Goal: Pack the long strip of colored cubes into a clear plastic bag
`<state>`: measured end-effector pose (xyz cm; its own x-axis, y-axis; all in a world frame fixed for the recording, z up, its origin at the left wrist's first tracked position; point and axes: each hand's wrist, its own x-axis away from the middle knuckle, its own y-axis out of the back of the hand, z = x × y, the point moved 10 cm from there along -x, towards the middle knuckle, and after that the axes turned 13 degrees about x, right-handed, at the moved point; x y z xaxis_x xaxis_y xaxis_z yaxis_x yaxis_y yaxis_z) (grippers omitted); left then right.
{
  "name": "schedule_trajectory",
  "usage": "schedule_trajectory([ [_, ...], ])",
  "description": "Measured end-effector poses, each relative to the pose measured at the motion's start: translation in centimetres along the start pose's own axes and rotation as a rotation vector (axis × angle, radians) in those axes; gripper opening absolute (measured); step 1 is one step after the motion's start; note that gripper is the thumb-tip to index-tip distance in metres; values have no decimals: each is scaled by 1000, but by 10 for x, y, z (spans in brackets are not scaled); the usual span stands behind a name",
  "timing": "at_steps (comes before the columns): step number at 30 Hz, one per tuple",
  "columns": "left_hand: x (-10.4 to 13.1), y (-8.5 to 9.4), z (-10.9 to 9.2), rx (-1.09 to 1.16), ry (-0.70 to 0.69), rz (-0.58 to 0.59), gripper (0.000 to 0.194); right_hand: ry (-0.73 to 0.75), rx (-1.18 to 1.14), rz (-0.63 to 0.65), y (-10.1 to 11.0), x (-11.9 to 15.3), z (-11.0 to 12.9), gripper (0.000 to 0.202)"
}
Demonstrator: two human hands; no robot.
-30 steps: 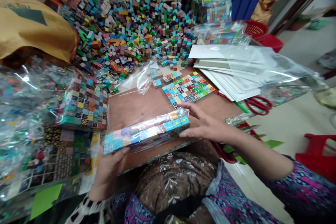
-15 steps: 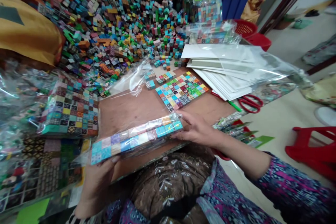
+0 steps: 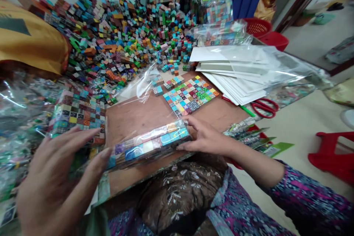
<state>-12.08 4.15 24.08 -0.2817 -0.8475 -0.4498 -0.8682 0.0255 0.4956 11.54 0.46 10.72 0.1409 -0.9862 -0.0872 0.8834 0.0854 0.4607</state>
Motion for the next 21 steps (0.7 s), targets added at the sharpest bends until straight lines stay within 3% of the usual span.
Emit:
schedule_trajectory([
  [2, -12, -27, -25, -156, -165, 164, 27, 18, -113, 3, 0, 1, 7, 53],
  [4, -23, -59, -34, -136, -198, 297, 32, 38, -191, 18, -2, 2, 11, 45],
  [8, -46, -110, -38, 212, -67, 332, 39, 69, -155, 11, -1, 2, 11, 41],
  [11, -52, -137, -48, 211, -107, 346, 14, 102, -66, -32, 6, 1, 9, 43],
  [13, -51, -144, -56, 172, -151, 357, 8, 126, -36, -45, 9, -1, 10, 43],
  [17, -42, -130, -68, 132, -234, 251, 14, 183, -3, -38, 10, -2, 13, 41],
  [21, -30, -124, -74, 132, -285, 228, 10, 186, 38, -45, 10, -1, 10, 47],
])
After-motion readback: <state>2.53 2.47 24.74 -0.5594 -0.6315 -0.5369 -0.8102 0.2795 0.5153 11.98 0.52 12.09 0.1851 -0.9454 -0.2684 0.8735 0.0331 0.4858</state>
